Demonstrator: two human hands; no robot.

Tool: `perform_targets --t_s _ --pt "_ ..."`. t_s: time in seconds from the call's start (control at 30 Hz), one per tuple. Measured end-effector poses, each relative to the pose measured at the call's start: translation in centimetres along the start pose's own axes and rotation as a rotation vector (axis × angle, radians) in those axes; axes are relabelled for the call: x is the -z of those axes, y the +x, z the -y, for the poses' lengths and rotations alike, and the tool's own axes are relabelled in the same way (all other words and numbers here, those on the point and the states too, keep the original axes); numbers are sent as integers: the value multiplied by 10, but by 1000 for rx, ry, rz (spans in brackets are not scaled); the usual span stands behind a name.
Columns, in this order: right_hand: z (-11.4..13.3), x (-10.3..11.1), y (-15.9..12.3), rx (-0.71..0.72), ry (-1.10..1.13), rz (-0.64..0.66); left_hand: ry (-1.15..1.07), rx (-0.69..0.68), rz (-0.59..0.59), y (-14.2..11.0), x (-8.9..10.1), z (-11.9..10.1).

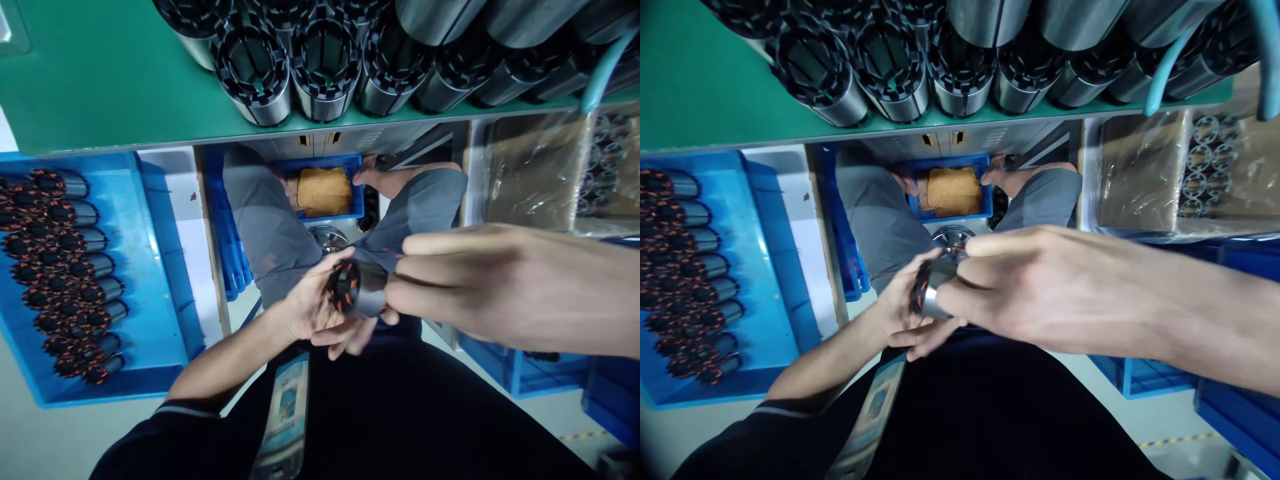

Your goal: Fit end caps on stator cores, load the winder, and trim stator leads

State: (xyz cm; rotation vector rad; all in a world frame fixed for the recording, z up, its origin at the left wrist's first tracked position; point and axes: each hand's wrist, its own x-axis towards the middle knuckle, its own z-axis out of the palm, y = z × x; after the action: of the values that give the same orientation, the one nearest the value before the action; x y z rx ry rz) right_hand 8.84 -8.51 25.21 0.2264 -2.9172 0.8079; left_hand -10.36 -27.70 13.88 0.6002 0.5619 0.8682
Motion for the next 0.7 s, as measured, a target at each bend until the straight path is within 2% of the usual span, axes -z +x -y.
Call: perform_targets --t_s 0.03,0.07,0.17,0.23,0.27,0.3,0.33,0.37,0.4,0.47,0.5,0.53,0.57,0.6,0.63,0.7 --pt "3 -11 -8 -148 181 30 -29 6 11 -7 1 8" --pt "7 -24 -17 -324 406 35 -16 -60 -47 -14 2 15" --pt "26 -66 -42 -927 1192 -102 68 -346 -348 -30 9 22" --pt "38 -84 -50 -1250 1660 -195 295 -487 -459 -25 15 20" --pt "41 -86 -50 -1303 1777 -203 522 -569 -482 -19 17 19" --pt "42 -84 -47 -1283 1815 -172 735 -648 -476 -11 19 18" --pt "40 -79 -43 -1192 1774 -132 840 -703 -448 -3 18 17" --pt "35 -70 -38 -1053 1656 -71 850 -680 -386 3 17 17" --pt "28 -60 -33 -885 1477 8 732 -574 -288 8 14 16" --pt "14 -36 -26 -574 991 164 336 -177 -23 8 4 12" --pt "8 -24 -24 -464 766 207 186 27 76 5 -1 8" --pt "3 -14 -24 -367 584 227 140 163 111 1 -5 3" --pt "0 -4 -25 -304 454 223 216 202 69 -5 -8 -3" --pt "-1 3 -26 -276 378 191 401 152 -36 -11 -9 -9" --pt "0 9 -28 -294 359 144 650 40 -158 -16 -9 -15" --pt "2 14 -31 -495 469 13 1131 -234 -307 -23 -7 -23"
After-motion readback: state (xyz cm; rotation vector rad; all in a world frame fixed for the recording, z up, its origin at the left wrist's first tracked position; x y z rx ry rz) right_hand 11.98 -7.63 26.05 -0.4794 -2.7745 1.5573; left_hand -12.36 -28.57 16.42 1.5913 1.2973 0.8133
